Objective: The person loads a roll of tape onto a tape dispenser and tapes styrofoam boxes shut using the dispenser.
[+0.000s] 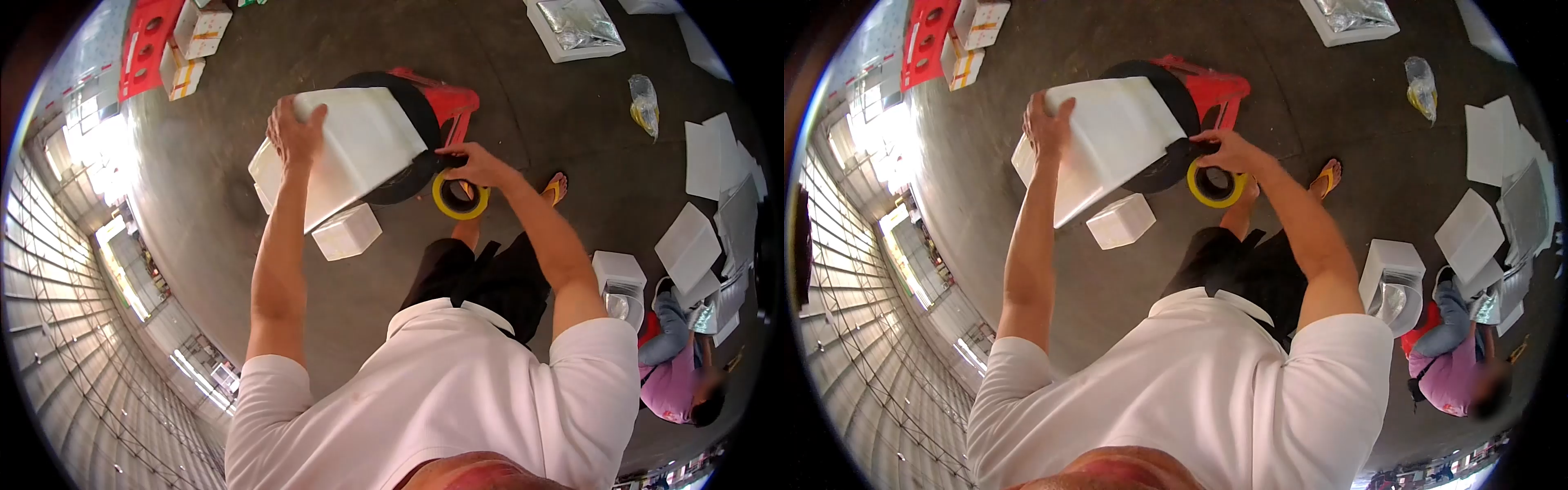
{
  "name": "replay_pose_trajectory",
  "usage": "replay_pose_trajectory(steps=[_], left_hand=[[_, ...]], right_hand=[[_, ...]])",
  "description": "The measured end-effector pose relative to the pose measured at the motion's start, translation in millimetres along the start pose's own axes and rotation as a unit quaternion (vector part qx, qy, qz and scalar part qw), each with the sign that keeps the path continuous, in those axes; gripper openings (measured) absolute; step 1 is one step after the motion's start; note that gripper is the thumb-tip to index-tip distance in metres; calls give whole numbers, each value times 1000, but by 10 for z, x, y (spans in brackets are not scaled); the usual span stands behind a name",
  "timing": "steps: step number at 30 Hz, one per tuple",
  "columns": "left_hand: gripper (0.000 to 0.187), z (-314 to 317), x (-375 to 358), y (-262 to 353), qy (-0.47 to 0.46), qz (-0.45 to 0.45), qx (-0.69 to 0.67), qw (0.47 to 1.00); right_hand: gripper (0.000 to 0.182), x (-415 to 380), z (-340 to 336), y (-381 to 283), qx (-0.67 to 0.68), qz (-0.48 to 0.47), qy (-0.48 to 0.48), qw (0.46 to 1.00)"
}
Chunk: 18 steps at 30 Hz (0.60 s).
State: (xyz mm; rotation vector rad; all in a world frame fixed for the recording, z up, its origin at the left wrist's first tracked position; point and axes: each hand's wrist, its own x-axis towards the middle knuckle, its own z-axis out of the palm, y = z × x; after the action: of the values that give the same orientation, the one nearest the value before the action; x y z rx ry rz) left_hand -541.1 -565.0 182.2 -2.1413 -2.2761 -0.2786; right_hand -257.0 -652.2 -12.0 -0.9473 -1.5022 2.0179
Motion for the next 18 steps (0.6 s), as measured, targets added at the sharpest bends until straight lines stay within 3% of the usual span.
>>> replay_pose_trajectory(steps=[2,3,4,5,6,7,8,9,10,12,13,14,15,17,18], left_hand=[[56,11,221,-78,13,-244,-13,970],[57,-55,292,-55,18,-301,-51,952],[57,-65,287,-109,24,-293,-50,954],[58,-72,230,-153,66,-95,-57,992],[59,-82,223,-164,105,109,-61,987],[58,-147,122,5,-66,131,-142,979],[55,-254,40,95,-110,244,36,963],[51,-257,42,78,-119,177,41,976],[47,-193,101,-3,-123,109,46,985],[43,-60,208,-210,-82,91,25,992],[45,36,273,-352,-41,27,46,998],[46,79,302,-474,-5,-39,68,997],[46,59,370,-511,-4,-43,66,997],[49,-36,460,-582,-17,-304,62,951],[49,4,495,-800,-17,-303,62,951]], right_hand=[[53,106,12,-59,-1,-15,9,1000],[53,256,-62,-76,35,-17,28,999],[52,412,-127,-126,74,-19,48,996],[51,586,-184,-191,84,-14,43,995],[51,774,-276,-241,84,-23,51,995],[51,928,-358,-278,40,-26,48,998],[52,1000,-355,-261,-3,-23,39,999],[52,927,-373,-414,60,13,19,998],[53,959,-324,-307,44,-42,77,995],[52,678,-177,-149,59,-27,50,997],[52,466,-92,-99,54,-28,48,997],[53,208,53,-11,10,-31,2,999],[55,88,101,21,-35,-34,-44,998],[55,117,196,-17,-7,-10,-8,1000],[56,179,221,-67,21,10,33,999]])
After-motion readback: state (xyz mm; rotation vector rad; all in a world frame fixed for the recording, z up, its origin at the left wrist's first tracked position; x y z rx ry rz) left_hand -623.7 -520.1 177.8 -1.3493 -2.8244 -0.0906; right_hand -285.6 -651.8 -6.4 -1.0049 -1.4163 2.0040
